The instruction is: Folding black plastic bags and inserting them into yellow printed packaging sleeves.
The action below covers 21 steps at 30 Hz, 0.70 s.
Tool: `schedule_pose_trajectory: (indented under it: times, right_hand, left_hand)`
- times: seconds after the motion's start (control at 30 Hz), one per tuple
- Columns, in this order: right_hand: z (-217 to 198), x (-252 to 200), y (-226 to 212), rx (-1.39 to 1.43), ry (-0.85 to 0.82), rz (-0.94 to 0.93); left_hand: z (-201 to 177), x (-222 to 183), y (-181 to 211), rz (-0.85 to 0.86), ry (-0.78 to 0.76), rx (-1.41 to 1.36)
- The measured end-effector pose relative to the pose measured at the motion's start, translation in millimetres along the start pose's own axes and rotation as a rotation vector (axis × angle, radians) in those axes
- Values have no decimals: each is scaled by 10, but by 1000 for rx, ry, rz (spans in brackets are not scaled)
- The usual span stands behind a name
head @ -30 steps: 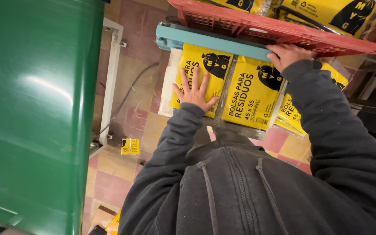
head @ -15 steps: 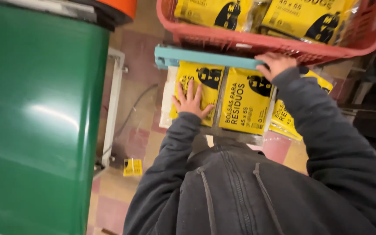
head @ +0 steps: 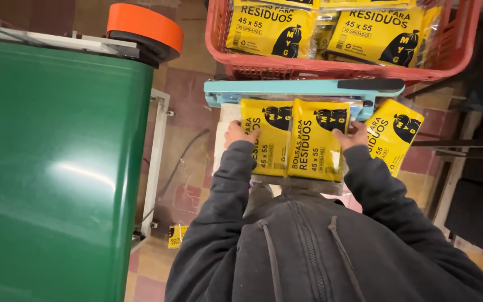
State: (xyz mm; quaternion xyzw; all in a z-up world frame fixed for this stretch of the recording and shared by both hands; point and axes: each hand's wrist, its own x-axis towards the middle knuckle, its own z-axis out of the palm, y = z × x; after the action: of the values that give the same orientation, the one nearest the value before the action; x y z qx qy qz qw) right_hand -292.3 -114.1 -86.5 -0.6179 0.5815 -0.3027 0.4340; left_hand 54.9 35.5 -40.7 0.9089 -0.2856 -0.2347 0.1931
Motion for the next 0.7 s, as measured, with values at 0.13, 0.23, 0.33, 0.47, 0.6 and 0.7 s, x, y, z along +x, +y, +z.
schedule_pose_trajectory:
  times: [0.13, 0.23, 0.33, 0.47, 0.6, 0.7]
  right_hand:
    - [-61, -57, -328, 14, -229, 102]
    - [-160, -220, -541, 23, -302, 154]
    - [-420, -292, -623, 216, -362, 109]
    - [-506, -241, -702, 341, -590, -63]
    - [266, -394, -590, 470, -629, 158]
    - [1014, -652, -211, 503, -548, 278]
  left_hand:
    - [210, 32, -261, 67, -151, -262]
    - [221, -71, -373, 139, -192, -618]
    - [347, -110, -624, 165, -292, -1015]
    - [248, -307, -693, 186, -318, -1187]
    - [362, -384, -779, 195, -300, -1280]
    - [204, -460, -581, 196, -249, -1214]
